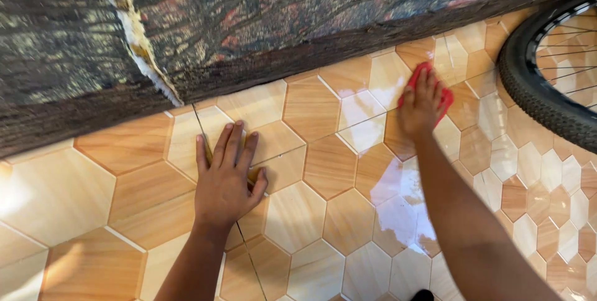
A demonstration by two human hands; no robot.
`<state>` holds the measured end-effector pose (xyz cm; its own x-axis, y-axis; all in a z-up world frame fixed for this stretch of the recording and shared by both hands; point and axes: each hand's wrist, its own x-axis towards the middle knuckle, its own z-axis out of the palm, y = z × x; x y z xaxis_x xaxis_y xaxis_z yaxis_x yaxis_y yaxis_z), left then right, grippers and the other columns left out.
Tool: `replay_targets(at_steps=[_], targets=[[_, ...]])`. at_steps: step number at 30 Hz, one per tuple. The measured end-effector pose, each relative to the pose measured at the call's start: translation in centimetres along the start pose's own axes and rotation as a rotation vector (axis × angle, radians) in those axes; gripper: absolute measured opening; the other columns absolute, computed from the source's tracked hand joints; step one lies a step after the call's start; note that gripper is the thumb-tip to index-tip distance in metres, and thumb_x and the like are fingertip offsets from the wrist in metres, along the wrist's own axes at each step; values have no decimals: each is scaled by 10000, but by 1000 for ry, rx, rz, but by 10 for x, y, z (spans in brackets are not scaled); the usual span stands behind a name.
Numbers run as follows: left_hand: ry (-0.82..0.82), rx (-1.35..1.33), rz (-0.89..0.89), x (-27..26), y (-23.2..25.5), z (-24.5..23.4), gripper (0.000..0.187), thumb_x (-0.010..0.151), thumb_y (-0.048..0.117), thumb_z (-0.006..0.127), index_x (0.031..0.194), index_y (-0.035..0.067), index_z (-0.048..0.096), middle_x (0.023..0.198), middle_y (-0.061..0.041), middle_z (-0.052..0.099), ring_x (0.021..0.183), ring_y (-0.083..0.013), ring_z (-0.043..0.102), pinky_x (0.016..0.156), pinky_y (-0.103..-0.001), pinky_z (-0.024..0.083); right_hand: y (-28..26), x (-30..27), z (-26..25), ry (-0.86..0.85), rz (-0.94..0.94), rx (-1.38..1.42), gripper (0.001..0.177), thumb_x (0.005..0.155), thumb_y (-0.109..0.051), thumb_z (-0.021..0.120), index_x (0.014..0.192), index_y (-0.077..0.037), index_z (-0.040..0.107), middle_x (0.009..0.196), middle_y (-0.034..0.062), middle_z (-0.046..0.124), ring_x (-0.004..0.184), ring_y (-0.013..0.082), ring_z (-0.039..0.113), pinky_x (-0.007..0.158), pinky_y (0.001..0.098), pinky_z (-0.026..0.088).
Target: The person cleans a tiled floor using a red cloth. They wipe the hexagonal tiles near a wooden baseboard and a bicycle wheel, moving the cloth back and forth to remove dirt.
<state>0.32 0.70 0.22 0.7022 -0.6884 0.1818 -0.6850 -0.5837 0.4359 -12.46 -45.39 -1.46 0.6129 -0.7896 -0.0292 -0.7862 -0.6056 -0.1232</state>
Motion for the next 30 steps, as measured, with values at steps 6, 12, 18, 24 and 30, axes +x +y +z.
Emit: replay_targets(at_steps=[6, 12, 18, 24, 30], targets=[[-16, -6, -1, -4, -2, 2, 622, 947, 516, 435, 1485, 214, 508, 1601, -104, 410, 1531, -271, 317, 1230, -646, 95, -107, -125, 36, 238, -415, -78, 665, 936, -195, 530, 1594, -168, 434, 1631, 103, 405, 1479, 408, 327, 1185, 613, 180], [57, -77, 4, -4, -4, 3, 646, 942, 485, 477, 1501, 161, 500, 1556, -117, 476, 1498, -270, 382, 1241, -611, 121, -242, -252, 22, 7, -643, 17, 871, 791, -251, 700, 1596, -196, 374, 1683, 43, 303, 1528, 415, 229, 1159, 656, 222], [106, -144, -17, -3, -3, 3, 653, 923, 466, 530, 1431, 56, 520, 1509, -136, 526, 1472, -278, 427, 1252, -568, 143, -255, -259, 3, -106, -665, 79, 686, 939, -331, 464, 1600, -196, 338, 1733, 13, 150, 1577, 373, 104, 1187, 666, 107], [76, -162, -14, -2, -4, -2, 615, 973, 486, 528, 1402, 45, 516, 1528, -154, 496, 1483, -304, 404, 1232, -599, 143, -200, -189, 8, -181, -1022, 50, 765, 881, -425, 618, 1592, -296, 366, 1718, -44, 213, 1569, 325, 205, 1152, 629, 274], [21, -81, -28, -1, -2, -1, 511, 946, 322, 541, 1411, 109, 536, 1576, -113, 439, 1517, -264, 345, 1237, -603, 137, -87, -41, -1, 84, -1049, 128, 568, 983, -405, 500, 1417, -59, 617, 1402, 197, 616, 1371, 463, 477, 1122, 570, 354]])
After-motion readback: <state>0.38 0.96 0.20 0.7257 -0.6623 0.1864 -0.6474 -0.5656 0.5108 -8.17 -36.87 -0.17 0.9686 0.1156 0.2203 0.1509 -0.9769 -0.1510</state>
